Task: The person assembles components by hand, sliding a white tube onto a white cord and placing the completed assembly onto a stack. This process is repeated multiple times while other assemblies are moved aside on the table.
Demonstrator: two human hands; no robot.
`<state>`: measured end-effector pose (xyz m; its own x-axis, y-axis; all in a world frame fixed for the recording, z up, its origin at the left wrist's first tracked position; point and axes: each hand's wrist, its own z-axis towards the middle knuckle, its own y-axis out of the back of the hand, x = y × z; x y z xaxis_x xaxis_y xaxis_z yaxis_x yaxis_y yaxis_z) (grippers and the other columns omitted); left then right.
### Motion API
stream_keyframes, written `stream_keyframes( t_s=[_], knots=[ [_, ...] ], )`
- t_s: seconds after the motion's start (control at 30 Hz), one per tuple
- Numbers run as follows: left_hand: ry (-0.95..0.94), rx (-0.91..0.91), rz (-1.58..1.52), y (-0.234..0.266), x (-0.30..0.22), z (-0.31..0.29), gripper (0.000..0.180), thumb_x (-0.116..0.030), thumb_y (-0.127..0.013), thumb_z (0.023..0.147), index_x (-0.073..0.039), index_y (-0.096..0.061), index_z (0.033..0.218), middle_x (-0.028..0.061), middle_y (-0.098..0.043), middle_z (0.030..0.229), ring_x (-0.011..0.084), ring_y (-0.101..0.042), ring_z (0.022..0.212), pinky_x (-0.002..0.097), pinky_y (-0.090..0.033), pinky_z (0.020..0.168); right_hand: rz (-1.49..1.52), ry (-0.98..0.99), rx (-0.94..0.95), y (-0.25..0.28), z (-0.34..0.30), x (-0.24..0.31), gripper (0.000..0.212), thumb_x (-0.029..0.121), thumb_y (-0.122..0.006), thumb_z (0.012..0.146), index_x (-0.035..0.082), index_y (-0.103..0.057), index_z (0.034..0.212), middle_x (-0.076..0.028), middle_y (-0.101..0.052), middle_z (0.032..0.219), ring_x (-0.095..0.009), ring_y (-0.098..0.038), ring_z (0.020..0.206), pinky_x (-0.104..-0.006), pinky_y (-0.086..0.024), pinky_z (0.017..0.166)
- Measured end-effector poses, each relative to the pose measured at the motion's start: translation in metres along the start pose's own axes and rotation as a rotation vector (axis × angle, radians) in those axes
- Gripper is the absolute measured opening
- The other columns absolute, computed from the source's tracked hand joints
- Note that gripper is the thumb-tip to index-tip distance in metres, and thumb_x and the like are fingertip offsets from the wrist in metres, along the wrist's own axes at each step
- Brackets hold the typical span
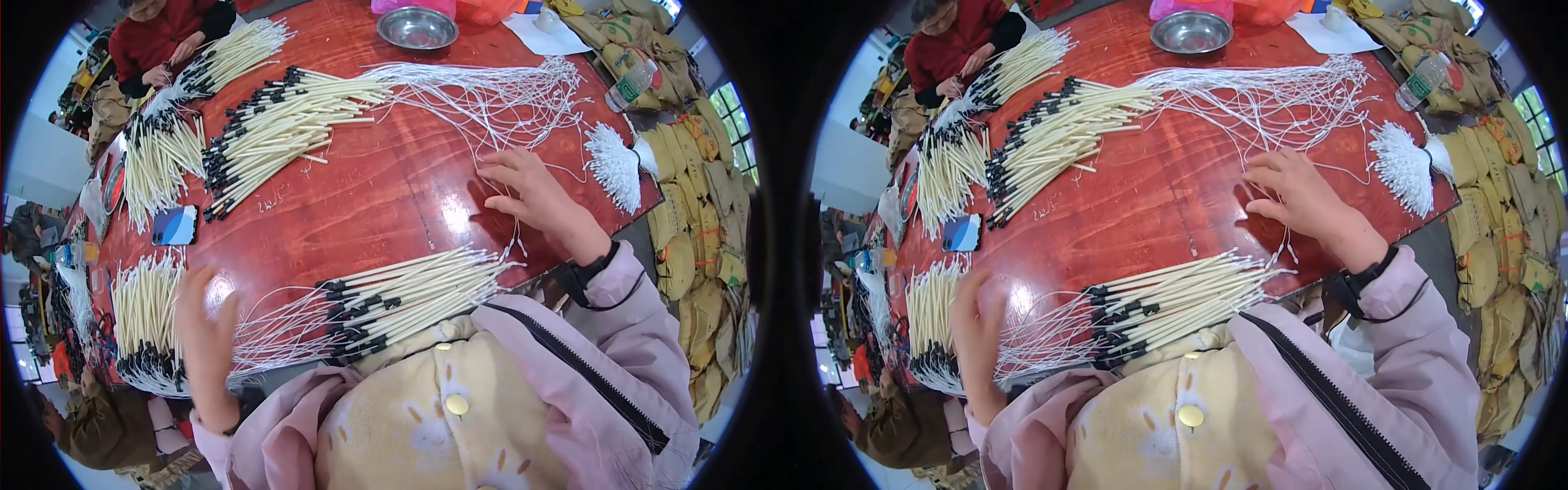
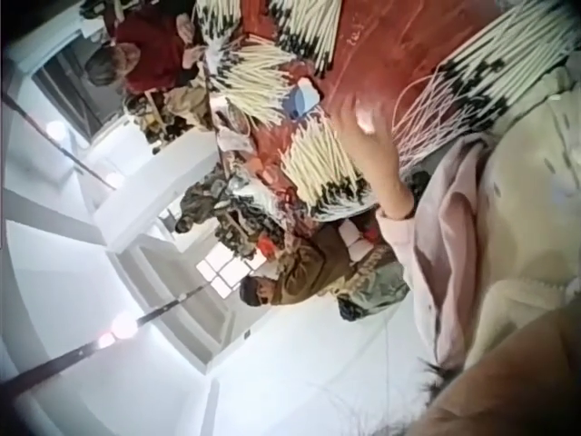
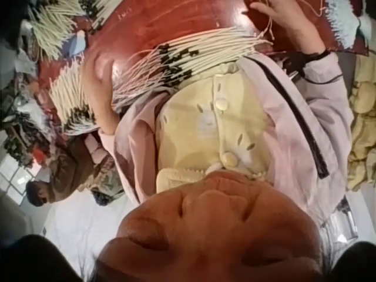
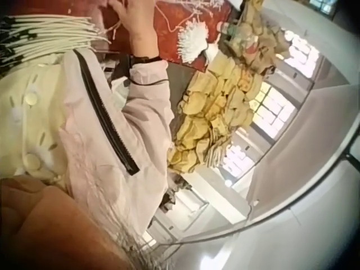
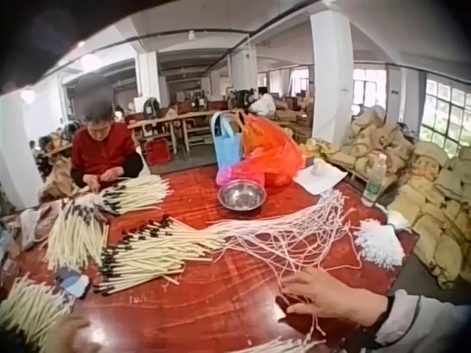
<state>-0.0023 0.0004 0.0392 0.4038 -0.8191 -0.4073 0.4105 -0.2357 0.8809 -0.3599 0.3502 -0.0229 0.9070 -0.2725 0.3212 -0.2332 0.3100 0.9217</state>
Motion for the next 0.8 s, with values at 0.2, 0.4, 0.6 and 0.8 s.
stream_keyframes(
  t_s=[0.2,0.4,0.6,0.8],
  knots=[
    [-0.414,0.450,-0.233,-0.089,-0.083,0.041,0.044,-0.021,-0.074,0.085,-0.002,-0.065,0.124,0.0217,-0.062,0.125,0.0404,-0.058,0.120,0.0469,-0.047,0.101,-0.399,-0.164,-0.046,-0.026,-0.009,-0.069,0.046,0.022,-0.071,0.089,0.011,-0.064,0.133,-0.010,-0.059,0.138,-0.032,-0.055,0.117,-0.0450,-0.043,0.101],
    [-0.599,0.596,-0.133,-0.126,-0.089,0.023,0.045,-0.024,-0.071,0.089,-0.003,-0.063,0.127,0.0217,-0.058,0.133,0.0387,-0.055,0.126,0.0478,-0.045,0.103,-0.526,-0.297,-0.190,0.016,-0.003,-0.126,0.044,0.021,-0.068,0.091,0.010,-0.063,0.133,-0.009,-0.060,0.137,-0.032,-0.056,0.117,-0.0439,-0.044,0.101],
    [-0.564,0.628,-0.143,-0.119,-0.093,0.025,0.044,-0.024,-0.070,0.091,-0.003,-0.061,0.128,0.0203,-0.058,0.132,0.0380,-0.055,0.126,0.0484,-0.045,0.102,-0.323,-0.106,-0.224,-0.023,0.050,-0.072,0.045,0.026,-0.068,0.092,0.006,-0.063,0.132,-0.010,-0.059,0.139,-0.033,-0.055,0.119,-0.0444,-0.043,0.104],
    [-0.519,0.644,-0.218,-0.114,-0.091,0.030,0.043,-0.024,-0.070,0.091,-0.001,-0.062,0.126,0.0210,-0.060,0.128,0.0383,-0.057,0.121,0.0486,-0.046,0.101,-0.274,-0.104,-0.023,-0.040,0.095,-0.049,0.053,0.035,-0.065,0.094,-0.003,-0.060,0.132,-0.013,-0.056,0.144,-0.033,-0.052,0.125,-0.0439,-0.040,0.108]
  ],
)
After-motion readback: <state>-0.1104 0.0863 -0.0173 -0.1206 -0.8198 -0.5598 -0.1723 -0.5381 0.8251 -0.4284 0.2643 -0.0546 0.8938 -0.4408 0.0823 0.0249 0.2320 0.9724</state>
